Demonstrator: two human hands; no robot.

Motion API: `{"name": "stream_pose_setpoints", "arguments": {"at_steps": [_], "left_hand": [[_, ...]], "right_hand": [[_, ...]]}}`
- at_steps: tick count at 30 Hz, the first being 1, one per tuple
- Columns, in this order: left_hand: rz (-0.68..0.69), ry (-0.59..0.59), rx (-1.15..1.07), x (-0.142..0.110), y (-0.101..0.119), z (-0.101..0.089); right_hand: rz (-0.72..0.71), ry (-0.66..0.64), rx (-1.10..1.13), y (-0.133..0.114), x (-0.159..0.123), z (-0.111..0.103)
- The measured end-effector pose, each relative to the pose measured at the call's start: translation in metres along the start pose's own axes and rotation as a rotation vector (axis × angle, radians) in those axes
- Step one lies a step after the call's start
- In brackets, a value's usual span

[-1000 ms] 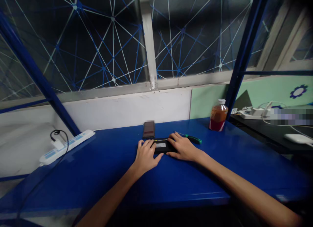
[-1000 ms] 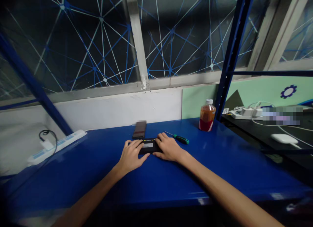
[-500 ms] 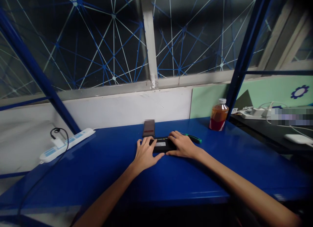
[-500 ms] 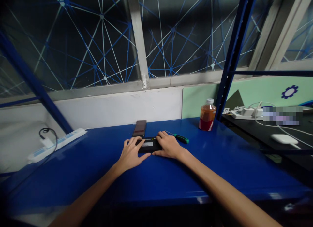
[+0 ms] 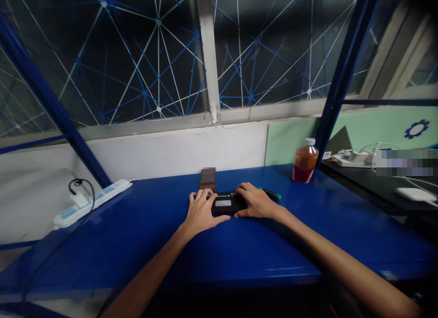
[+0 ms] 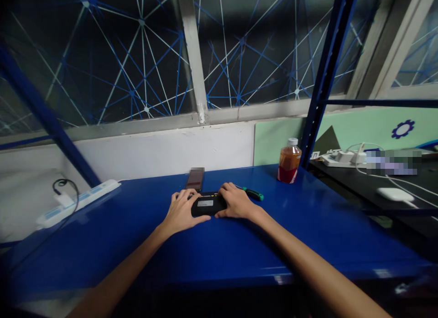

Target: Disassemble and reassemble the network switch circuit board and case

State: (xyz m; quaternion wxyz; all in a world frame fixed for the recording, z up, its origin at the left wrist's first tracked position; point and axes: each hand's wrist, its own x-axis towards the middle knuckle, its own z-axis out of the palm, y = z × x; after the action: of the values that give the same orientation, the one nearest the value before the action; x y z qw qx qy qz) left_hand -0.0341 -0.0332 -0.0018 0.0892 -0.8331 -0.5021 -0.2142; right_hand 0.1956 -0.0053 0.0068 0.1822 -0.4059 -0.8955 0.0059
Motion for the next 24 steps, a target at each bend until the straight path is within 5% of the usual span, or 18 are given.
{"name": "stream_pose_setpoints", "arguments": {"at_steps": [24], "left_hand": [[0.050,-0.130,-0.072,-0.004,-0.002,-0.019]], "right_hand": [[-0.043,-0.033,0.080,-0.003,-0.007,-0.009]]}}
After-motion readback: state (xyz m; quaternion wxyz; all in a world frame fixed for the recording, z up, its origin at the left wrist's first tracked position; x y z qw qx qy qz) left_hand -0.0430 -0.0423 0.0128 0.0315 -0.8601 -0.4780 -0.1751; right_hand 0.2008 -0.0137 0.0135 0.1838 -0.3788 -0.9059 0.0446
